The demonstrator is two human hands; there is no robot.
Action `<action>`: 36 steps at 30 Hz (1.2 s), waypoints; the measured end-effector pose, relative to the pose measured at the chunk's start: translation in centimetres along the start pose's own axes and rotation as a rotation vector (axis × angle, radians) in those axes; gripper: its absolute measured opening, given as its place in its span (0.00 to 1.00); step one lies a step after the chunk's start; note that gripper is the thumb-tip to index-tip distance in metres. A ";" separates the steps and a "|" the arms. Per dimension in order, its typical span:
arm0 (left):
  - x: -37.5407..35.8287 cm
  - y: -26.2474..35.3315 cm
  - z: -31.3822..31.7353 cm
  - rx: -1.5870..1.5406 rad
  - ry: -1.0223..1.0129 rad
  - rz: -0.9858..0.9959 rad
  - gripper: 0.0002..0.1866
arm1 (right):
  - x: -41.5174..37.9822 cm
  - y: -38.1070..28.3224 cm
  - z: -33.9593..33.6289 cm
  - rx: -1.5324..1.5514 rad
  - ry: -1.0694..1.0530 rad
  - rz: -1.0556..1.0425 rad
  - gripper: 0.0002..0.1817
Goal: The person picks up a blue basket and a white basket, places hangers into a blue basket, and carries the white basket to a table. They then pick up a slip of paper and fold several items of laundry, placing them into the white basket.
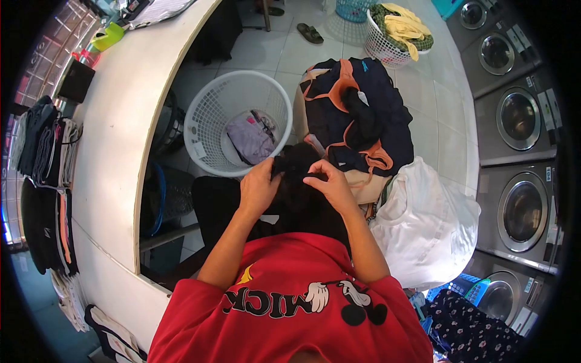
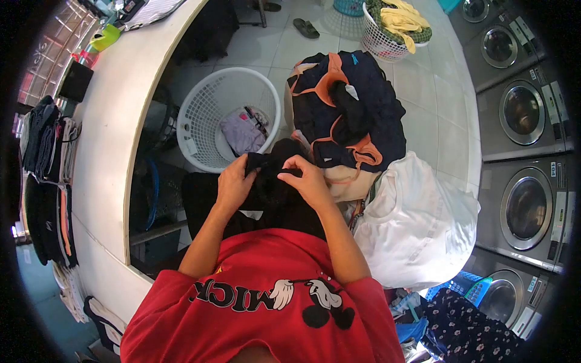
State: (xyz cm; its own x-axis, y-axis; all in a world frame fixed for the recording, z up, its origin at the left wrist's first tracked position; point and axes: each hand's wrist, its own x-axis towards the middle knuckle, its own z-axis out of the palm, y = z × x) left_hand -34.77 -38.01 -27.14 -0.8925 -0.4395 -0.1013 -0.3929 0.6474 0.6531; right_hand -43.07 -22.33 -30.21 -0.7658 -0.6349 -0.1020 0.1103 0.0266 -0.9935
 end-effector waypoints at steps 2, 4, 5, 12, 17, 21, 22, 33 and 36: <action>0.3 -0.5 0.3 0.011 0.020 -0.052 0.15 | -0.5 -1.6 0.2 -0.395 0.017 -0.054 0.09; 0.9 -2.5 1.5 -0.363 0.086 -0.154 0.15 | -0.8 -1.1 0.1 -0.471 0.045 -0.262 0.10; 1.0 -2.8 1.7 -0.364 0.089 -0.160 0.15 | -0.9 -0.7 0.0 -0.543 0.079 -0.476 0.10; 0.7 -4.0 3.5 -0.875 0.073 -0.301 0.15 | -2.6 2.1 0.3 -0.108 0.077 -0.100 0.20; 0.2 -3.8 3.2 -1.136 0.026 -0.414 0.16 | -2.8 1.0 1.6 -0.327 -0.071 -0.031 0.42; -0.4 -5.0 3.3 -1.231 -0.115 -0.501 0.25 | -3.3 2.4 2.5 -0.296 0.045 0.057 0.33; -0.7 -5.5 3.4 -1.182 -0.164 -0.483 0.27 | -3.5 2.8 2.5 -0.351 0.096 0.048 0.30; -2.4 -10.7 2.4 -1.423 -0.128 -0.751 0.25 | 0.1 3.8 5.8 -0.149 -0.076 0.357 0.28; -2.2 -12.9 0.6 -1.198 0.046 -0.719 0.21 | 2.5 3.8 7.7 0.116 -0.089 0.488 0.29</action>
State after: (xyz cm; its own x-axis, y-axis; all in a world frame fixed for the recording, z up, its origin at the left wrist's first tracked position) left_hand -27.82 -45.06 -35.79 -0.5616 -0.4785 -0.6751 -0.3094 -0.6352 0.7076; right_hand -39.74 -29.74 -33.89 -0.5510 -0.6334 -0.5433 0.5150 0.2542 -0.8187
